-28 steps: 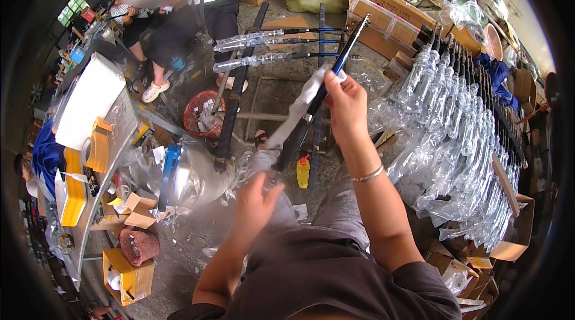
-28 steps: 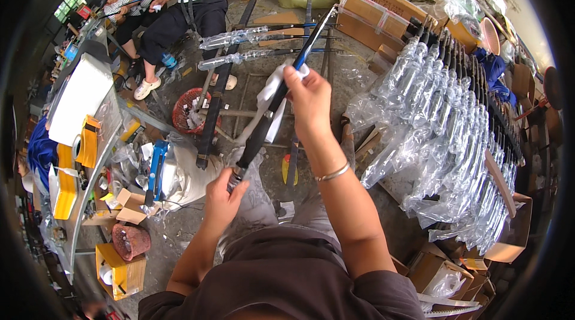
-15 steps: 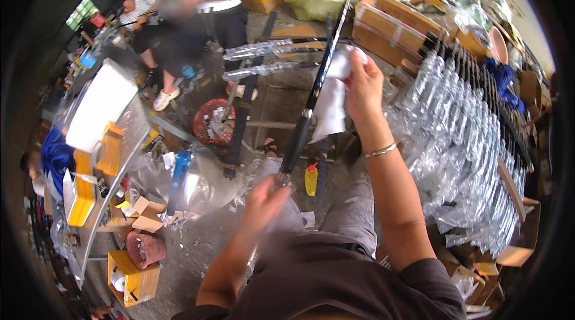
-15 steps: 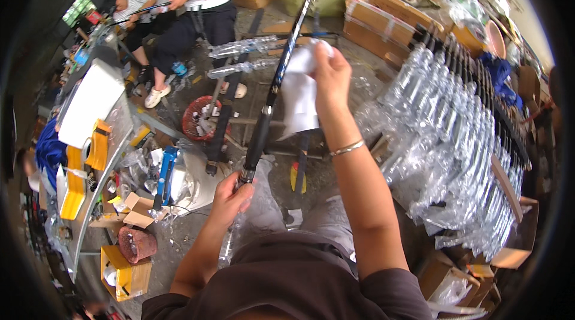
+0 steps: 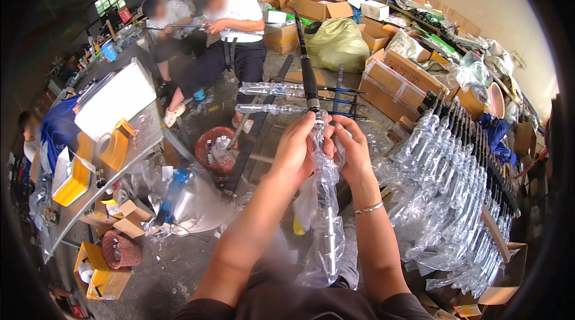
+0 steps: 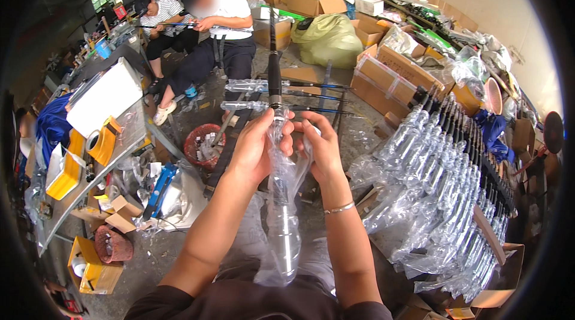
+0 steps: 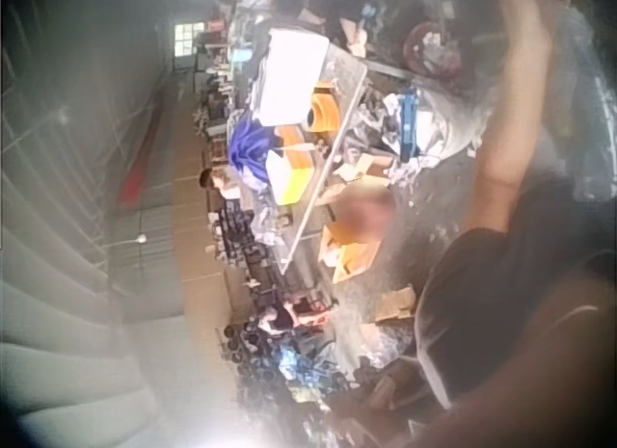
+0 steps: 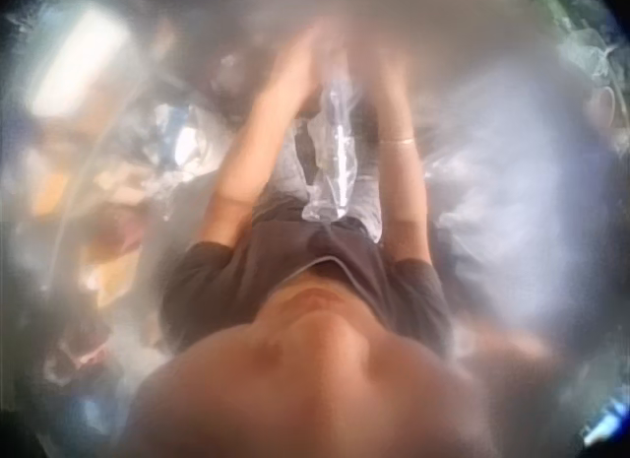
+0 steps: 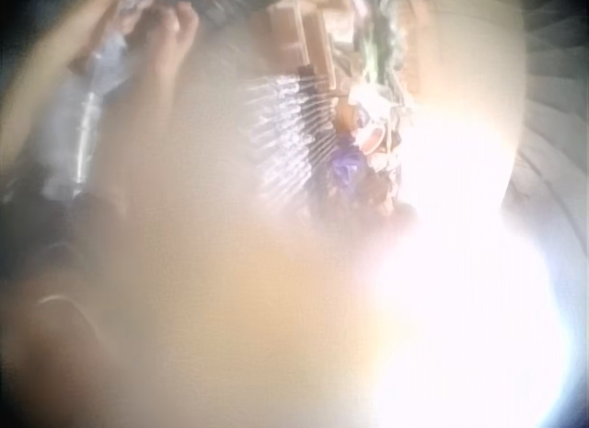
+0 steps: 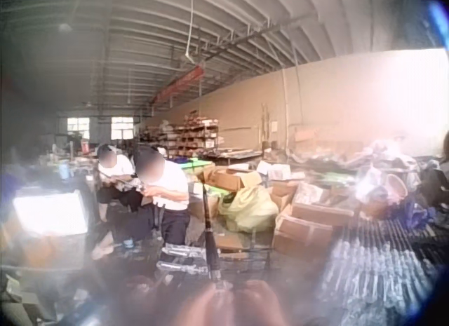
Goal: The person sits on the floor and wipes a fishing rod with a white cloth, then wraps it in plastic. They repeat this process for multiple rods, handling each one individually and placing the wrapped rods on a nearby rack.
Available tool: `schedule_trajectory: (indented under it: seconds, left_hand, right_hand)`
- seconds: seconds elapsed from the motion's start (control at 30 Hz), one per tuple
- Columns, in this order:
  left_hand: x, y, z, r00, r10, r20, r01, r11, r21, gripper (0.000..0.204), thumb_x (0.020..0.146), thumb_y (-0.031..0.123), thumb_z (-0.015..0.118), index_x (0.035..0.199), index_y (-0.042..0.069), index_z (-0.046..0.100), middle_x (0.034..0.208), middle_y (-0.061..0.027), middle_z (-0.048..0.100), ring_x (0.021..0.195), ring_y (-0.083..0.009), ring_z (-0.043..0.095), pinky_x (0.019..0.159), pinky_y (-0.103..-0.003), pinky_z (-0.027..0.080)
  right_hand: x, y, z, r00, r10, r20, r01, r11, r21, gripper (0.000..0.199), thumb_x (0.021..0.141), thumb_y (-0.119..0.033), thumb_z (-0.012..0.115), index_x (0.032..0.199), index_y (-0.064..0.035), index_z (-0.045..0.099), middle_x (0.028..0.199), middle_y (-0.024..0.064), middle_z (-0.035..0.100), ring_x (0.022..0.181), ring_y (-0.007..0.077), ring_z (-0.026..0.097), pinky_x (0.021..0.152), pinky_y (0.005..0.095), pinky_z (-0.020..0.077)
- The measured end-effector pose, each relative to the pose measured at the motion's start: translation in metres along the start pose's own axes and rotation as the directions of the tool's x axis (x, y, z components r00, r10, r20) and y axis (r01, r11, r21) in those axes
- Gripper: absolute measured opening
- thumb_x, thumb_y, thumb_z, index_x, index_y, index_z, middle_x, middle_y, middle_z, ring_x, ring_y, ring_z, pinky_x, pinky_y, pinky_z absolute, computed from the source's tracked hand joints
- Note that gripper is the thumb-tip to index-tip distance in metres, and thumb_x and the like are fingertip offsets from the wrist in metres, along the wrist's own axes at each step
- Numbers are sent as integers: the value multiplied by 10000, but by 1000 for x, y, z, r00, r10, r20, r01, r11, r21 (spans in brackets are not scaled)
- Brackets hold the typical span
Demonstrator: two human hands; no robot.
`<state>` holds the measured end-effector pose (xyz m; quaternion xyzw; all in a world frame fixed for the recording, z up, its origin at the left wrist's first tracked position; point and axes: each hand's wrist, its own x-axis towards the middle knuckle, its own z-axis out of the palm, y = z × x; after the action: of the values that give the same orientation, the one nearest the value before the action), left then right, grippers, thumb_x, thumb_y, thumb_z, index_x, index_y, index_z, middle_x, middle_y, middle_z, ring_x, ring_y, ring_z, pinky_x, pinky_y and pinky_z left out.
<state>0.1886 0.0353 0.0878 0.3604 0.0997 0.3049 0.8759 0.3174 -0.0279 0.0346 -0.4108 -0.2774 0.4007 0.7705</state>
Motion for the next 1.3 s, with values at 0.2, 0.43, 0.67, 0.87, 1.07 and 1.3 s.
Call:
schedule_trajectory:
  seconds: [0.2, 0.43, 0.67, 0.87, 1.07, 1.3]
  left_hand:
    - [14, -38, 9, 996, -38, 82, 39, 999, -10, 438, 992, 357, 387, 1051, -46, 547, 734, -44, 536, 463, -123, 480, 439, -252, 402]
    - [1, -63, 10, 997, -69, -35, 71, 996, 58, 392, 991, 353, 376, 985, 3, 554, 698, -39, 533, 404, -116, 453, 376, -251, 374]
    - [0, -73, 5, 995, -96, -17, 96, 995, -5, 394, 994, 350, 364, 984, 5, 554, 696, -44, 531, 403, -120, 451, 374, -255, 375]
    - [0, -75, 4, 993, -112, -25, 111, 993, -27, 415, 996, 348, 354, 1004, -14, 556, 701, -48, 521, 401, -125, 433, 374, -257, 359]
    - [-1, -74, 4, 985, -171, -25, 168, 980, -105, 437, 999, 350, 333, 1023, -31, 548, 707, -44, 503, 406, -122, 412, 377, -263, 345]
    - [-4, -72, 7, 980, -199, 0, 195, 958, -208, 384, 985, 350, 375, 950, 13, 555, 647, -23, 529, 413, -104, 444, 390, -232, 353]
  right_hand:
    - [17, -17, 3, 969, 168, 182, -238, 837, 494, 362, 971, -305, 471, 1248, -73, 467, 879, 108, 639, 403, 96, 474, 355, 231, 426]
    - [2, -5, 6, 998, 57, 41, -70, 836, 544, 315, 979, -253, 462, 1269, -132, 446, 967, 140, 639, 360, 28, 423, 314, 157, 403]
    - [-6, -1, 0, 998, 64, 26, -68, 826, 559, 311, 983, -244, 454, 1271, -126, 444, 938, 130, 635, 375, 19, 434, 333, 144, 412]
    - [-8, 1, 0, 998, 68, 17, -65, 812, 580, 323, 984, -247, 452, 1280, -120, 432, 915, 115, 633, 366, 12, 419, 310, 141, 400]
    - [-7, 4, -2, 995, 102, -22, -71, 818, 570, 314, 987, -252, 447, 1274, -124, 439, 912, 100, 637, 365, 13, 423, 317, 149, 412]
    - [-5, 18, -16, 994, 66, 82, -102, 799, 593, 391, 960, -282, 507, 1308, -118, 442, 925, 108, 635, 580, 100, 578, 488, 217, 497]
